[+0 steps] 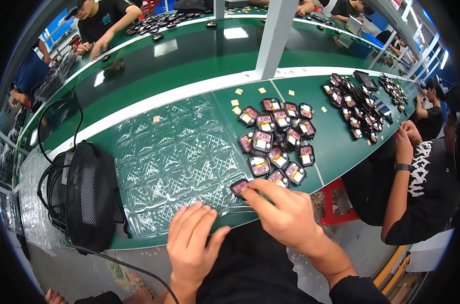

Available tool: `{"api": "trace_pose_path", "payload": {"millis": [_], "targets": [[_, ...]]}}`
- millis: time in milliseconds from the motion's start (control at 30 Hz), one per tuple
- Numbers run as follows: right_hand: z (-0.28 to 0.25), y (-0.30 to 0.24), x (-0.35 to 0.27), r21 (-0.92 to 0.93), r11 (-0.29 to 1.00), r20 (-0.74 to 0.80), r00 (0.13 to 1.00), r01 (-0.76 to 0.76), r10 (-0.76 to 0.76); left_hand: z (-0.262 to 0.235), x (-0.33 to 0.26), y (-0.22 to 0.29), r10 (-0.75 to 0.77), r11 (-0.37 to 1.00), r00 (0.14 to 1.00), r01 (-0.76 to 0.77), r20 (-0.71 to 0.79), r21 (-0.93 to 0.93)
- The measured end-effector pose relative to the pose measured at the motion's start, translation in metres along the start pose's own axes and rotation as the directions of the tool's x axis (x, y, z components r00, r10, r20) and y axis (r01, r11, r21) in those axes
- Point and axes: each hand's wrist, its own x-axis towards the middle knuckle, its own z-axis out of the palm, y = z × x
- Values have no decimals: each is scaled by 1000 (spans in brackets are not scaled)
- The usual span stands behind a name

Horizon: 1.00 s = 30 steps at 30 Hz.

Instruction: The recorder is shown assembling small electronic modules on a production line, using a soldering iron and arranging finished units into a tray.

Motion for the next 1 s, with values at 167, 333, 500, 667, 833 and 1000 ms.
{"api": "trace_pose_path", "payload": {"millis": [167,333,500,667,833,1000], "targets": [[-8,-17,9,-79,997,376,925,-25,53,3,-3,-17,-23,993,991,7,131,121],[-3,-29,1,-202,979,373,927,33,46,1,-2,-18,-72,996,991,65,113,66],[1,-19,-3,-28,997,327,942,-72,77,5,-4,-21,-44,996,994,37,99,75],[-23,-5,-7,153,950,140,958,-272,252,8,-7,-21,-57,997,995,53,85,51],[-36,88,-17,-230,709,-258,745,-666,616,4,-13,-21,-83,992,995,77,55,98],[-55,165,-57,-409,398,-388,551,-822,739,8,-9,-18,-47,996,997,42,63,76]]}}
